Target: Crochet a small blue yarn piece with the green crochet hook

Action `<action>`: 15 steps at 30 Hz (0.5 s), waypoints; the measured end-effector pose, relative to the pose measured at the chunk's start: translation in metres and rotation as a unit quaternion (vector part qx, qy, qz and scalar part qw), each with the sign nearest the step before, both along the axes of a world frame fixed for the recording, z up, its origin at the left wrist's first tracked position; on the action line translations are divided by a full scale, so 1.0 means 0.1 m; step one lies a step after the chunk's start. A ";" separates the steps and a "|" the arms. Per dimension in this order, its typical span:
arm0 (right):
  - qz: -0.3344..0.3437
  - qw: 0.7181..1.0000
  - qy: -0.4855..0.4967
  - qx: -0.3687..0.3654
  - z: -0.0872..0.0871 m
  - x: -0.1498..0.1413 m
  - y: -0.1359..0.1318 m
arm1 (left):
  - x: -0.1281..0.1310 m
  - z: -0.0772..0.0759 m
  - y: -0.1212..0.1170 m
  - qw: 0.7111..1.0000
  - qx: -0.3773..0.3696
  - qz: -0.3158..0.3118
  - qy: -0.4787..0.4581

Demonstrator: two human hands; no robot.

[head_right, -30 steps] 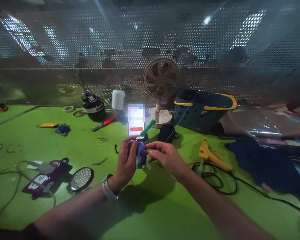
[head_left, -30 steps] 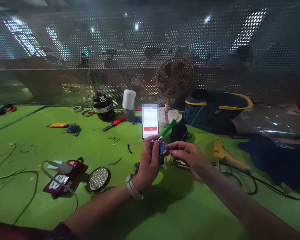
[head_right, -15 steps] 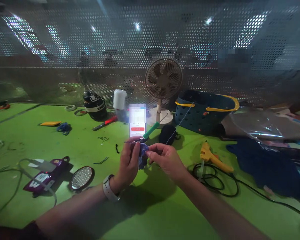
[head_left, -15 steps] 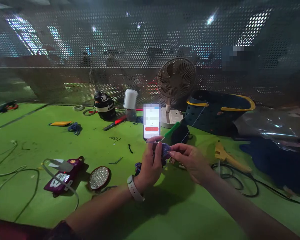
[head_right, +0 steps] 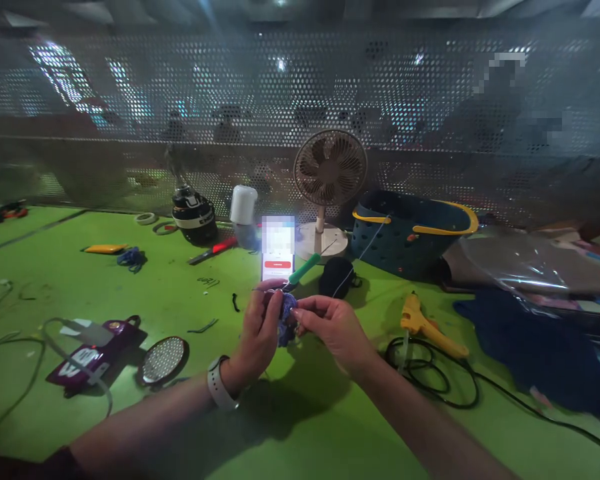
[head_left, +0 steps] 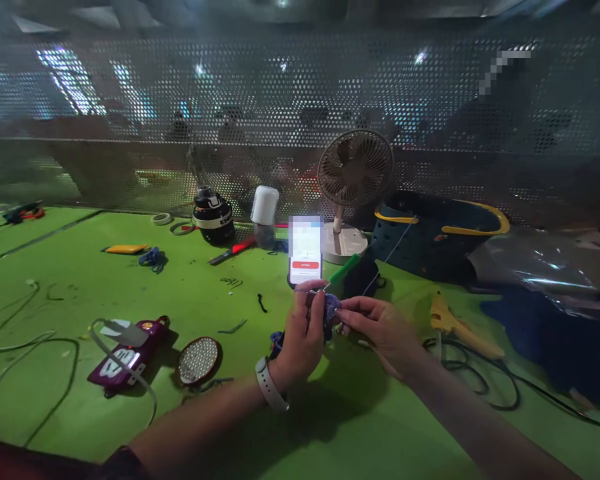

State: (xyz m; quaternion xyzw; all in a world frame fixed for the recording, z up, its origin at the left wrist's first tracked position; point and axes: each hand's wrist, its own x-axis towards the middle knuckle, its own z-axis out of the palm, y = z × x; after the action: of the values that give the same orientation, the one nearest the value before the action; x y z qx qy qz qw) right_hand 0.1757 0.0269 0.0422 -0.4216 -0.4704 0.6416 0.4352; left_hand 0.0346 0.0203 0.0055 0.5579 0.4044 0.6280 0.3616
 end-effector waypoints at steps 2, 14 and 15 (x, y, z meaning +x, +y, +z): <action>-0.003 1.000 -0.005 -0.012 0.02 -0.01 -0.01 | 0.00 -0.01 0.00 1.000 0.009 0.003 0.009; -0.020 1.000 -0.006 -0.004 -0.07 0.01 0.01 | 0.01 0.00 -0.03 1.000 0.006 -0.004 0.016; -0.018 1.000 -0.007 -0.003 -0.07 0.01 0.02 | 0.01 0.01 -0.04 1.000 0.001 -0.006 0.011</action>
State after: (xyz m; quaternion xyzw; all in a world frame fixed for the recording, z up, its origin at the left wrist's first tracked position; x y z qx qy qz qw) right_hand 0.1770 0.0284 0.0348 -0.4359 -0.4634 0.6321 0.4424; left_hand 0.0357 0.0167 0.0064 0.5678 0.4047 0.6196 0.3603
